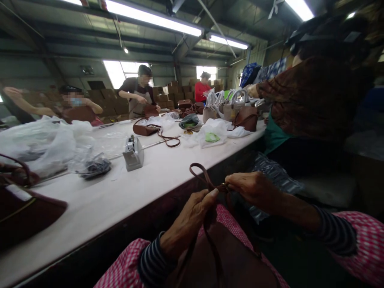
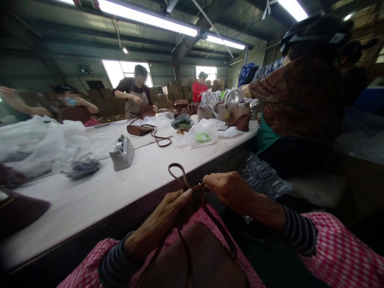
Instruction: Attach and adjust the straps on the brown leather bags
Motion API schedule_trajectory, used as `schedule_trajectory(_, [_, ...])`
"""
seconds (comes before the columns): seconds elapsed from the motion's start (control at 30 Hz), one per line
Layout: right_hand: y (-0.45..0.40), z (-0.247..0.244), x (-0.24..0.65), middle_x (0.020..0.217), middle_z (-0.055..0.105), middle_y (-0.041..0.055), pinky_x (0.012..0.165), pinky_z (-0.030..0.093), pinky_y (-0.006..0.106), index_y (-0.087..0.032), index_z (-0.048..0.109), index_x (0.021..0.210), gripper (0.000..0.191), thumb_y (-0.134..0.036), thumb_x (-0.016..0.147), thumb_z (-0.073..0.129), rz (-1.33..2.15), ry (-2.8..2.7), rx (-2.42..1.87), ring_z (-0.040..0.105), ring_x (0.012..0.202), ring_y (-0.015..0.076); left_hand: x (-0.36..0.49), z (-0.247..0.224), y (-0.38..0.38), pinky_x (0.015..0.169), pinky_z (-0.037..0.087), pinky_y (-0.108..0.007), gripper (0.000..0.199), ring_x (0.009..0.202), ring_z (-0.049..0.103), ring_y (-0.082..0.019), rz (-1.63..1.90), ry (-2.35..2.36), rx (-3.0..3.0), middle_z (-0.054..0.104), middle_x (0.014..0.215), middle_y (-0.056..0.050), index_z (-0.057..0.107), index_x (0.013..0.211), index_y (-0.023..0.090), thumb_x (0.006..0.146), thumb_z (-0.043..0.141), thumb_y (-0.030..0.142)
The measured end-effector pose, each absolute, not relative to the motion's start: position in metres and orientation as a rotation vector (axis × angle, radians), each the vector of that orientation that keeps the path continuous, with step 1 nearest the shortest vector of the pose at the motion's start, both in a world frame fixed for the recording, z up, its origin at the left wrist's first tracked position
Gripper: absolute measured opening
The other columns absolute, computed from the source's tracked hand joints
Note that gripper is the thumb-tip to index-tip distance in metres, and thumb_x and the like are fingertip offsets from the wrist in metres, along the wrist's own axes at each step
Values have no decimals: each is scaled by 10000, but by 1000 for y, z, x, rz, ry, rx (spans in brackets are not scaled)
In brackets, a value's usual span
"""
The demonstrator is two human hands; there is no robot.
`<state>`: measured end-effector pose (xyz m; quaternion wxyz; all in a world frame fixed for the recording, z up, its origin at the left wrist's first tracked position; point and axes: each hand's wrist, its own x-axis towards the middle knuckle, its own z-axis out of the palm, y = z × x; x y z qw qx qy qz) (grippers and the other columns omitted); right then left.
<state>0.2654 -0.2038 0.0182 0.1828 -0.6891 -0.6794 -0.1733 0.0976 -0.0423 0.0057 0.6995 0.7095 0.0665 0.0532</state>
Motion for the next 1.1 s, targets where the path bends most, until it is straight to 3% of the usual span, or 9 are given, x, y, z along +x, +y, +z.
schedule_trajectory(0.17, [-204,17,268,732,627,21,602,369,273,-157,632,966,247,-120,1061,408,-717,-1993,-1768,578,646,152,79,1,-33,508,243,-226,503,541,291,-77,49,80,1392,411,632,50,543,826,172,1016,462,630])
schedule_trajectory(0.33, [-198,20,263,708,605,3,609,376,264,-164,615,936,238,-137,1073,422,-702,-1999,-1740,561,623,136,84,6,-37,519,284,-204,406,547,368,-71,81,77,1348,467,654,41,626,969,155,1009,552,552])
schedule_trajectory(0.43, [-197,22,264,713,605,4,606,376,261,-152,619,963,213,-126,1067,435,-678,-2003,-1708,565,626,134,86,9,-38,517,304,-199,412,541,413,-74,109,89,1370,521,634,27,634,943,152,991,585,558])
schedule_trajectory(0.57, [-201,21,270,728,603,13,593,367,263,-132,624,1046,196,-127,1071,429,-721,-2029,-1665,557,625,136,82,9,-32,479,288,-215,538,451,315,-72,-31,117,1302,405,516,62,614,862,154,1026,423,629])
schedule_trajectory(0.77, [-202,18,268,707,592,13,591,377,264,-130,610,988,212,-127,1080,419,-707,-2020,-1663,563,621,140,85,6,-32,500,286,-212,446,519,387,-70,52,99,1432,502,642,26,607,833,149,988,578,566])
schedule_trajectory(0.97, [-203,19,276,696,577,9,572,357,279,-140,634,996,230,-107,1063,417,-820,-2056,-1689,531,605,149,87,9,-38,495,246,-223,473,522,317,-76,53,117,1456,430,609,42,528,732,170,1018,508,545])
schedule_trajectory(1.1, [-219,15,307,758,654,27,616,432,269,-171,671,1031,230,-149,1061,445,-735,-1966,-1716,625,668,161,62,11,-27,552,394,-234,520,564,490,-116,-59,121,1634,554,617,-2,556,683,179,1007,504,583])
